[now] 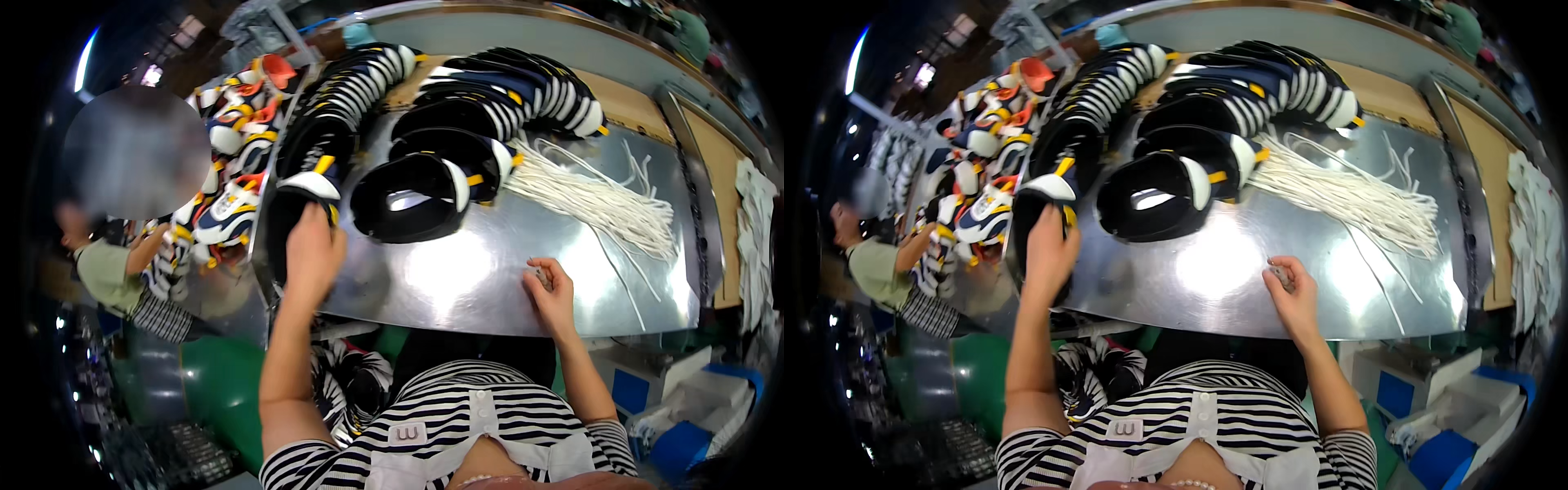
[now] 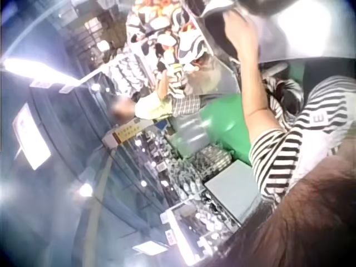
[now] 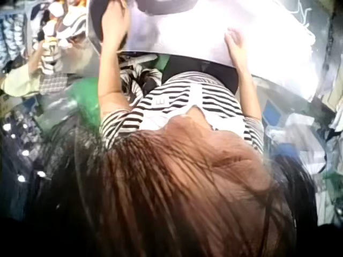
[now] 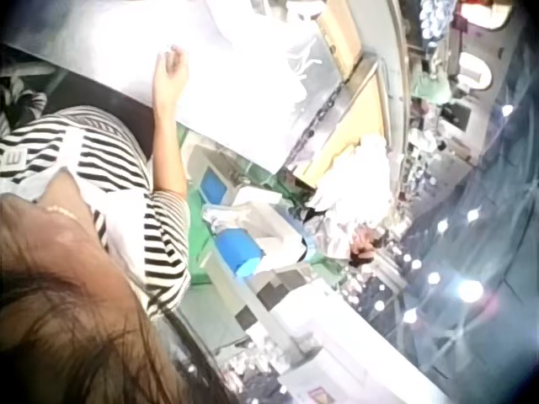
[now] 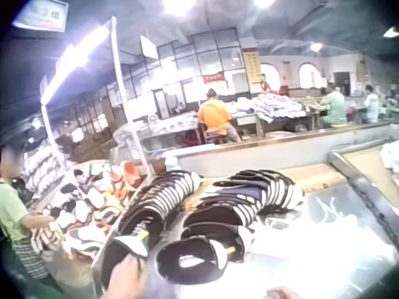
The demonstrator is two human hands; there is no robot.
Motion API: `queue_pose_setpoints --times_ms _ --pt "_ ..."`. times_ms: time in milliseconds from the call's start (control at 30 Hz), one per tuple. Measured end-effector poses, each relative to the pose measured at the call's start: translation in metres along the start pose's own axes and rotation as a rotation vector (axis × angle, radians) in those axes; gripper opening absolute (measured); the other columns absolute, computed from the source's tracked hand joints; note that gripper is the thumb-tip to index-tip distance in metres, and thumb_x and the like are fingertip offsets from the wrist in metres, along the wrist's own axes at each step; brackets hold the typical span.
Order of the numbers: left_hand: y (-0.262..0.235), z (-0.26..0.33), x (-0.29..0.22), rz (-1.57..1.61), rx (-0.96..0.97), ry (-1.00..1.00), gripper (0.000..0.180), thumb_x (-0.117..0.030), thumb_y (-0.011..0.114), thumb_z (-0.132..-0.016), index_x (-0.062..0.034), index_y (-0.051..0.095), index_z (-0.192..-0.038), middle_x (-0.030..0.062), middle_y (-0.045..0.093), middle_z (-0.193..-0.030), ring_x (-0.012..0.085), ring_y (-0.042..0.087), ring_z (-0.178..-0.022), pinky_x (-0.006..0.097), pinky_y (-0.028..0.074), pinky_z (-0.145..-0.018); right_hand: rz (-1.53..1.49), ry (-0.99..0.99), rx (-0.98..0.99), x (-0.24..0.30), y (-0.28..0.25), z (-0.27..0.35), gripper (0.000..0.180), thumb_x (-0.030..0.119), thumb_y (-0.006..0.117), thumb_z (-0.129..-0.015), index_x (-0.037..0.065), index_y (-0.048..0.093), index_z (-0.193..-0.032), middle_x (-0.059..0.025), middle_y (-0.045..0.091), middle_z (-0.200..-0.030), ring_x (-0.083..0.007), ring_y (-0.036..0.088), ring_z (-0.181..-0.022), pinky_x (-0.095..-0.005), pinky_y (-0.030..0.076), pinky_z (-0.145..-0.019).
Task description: The person threads white shoelaces through the eyelets of several blue, white, and yellow shoe uppers, handling each upper and lace by hand on a metal workstation.
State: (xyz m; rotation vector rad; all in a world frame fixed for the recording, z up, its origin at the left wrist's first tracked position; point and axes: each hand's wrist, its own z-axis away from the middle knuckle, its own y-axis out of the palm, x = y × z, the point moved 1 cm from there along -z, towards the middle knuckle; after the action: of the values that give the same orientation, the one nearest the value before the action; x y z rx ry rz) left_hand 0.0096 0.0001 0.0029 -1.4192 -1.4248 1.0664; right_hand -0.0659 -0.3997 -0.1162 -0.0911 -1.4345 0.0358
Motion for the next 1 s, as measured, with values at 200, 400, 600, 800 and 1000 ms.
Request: queue_pose_setpoints --times_ms 200,400,600,800,1000 --pt "0.124 -0.126 0.065 -0.243 -0.042 0.12 0.036 -0.002 0.056 -0.081 0.0021 0.057 -0.117 0.0224 0.057 -0.12 0.0368 0.068 -0.082 0.044 0.056 -0.073 0.286 -0.143 -0.152 0.036 0.001 -0.039 0.017 0.015 0.069 -0.09 0.002 0.07 -0.1 -0.0064 0.067 -0.081 -0.0107 0.056 -0.068 -0.0258 0.045 -0.063" --pt "0.119 -0.088 0.051 0.143 -0.249 0.066 0.043 -0.013 0.061 -0.091 0.0002 0.051 -0.131 0.0227 0.055 -0.124 0.039 0.061 -0.102 0.043 0.05 -0.087 0.608 -0.407 -0.315 0.045 -0.049 -0.137 0.016 0.018 0.069 -0.088 0.007 0.073 -0.098 -0.008 0.063 -0.08 -0.0195 0.055 -0.062 -0.031 0.044 -0.06" --pt "0.045 -0.017 -0.097 0.621 -0.065 0.188 0.037 -0.032 0.074 -0.083 0.0008 0.066 -0.098 0.0159 0.064 -0.096 0.0347 0.062 -0.094 0.042 0.049 -0.084 0.992 -0.404 -0.159 0.053 -0.027 -0.198 0.018 0.025 0.07 -0.085 0.009 0.072 -0.093 -0.007 0.064 -0.101 -0.0289 0.065 -0.085 -0.0382 0.05 -0.073" --pt "0.084 -0.046 -0.138 0.836 0.128 -0.109 0.039 -0.034 0.067 -0.086 -0.0014 0.064 -0.107 0.0146 0.07 -0.085 0.0326 0.068 -0.079 0.038 0.052 -0.073 0.37 -0.482 -0.165 0.124 -0.058 -0.134 0.014 0.02 0.065 -0.093 0.007 0.065 -0.098 0.0001 0.063 -0.087 -0.0097 0.054 -0.064 -0.025 0.041 -0.057" --pt "-0.014 0.02 -0.143 1.618 0.028 -0.194 0.032 -0.011 0.054 -0.093 0.0032 0.058 -0.121 0.0069 0.066 -0.103 0.0135 0.061 -0.092 0.028 0.048 -0.085 -0.449 -0.551 0.015 0.212 -0.156 0.026 0.027 0.013 0.049 -0.102 -0.001 0.052 -0.125 -0.0062 0.061 -0.089 0.0011 0.035 -0.043 -0.0134 0.024 -0.036"
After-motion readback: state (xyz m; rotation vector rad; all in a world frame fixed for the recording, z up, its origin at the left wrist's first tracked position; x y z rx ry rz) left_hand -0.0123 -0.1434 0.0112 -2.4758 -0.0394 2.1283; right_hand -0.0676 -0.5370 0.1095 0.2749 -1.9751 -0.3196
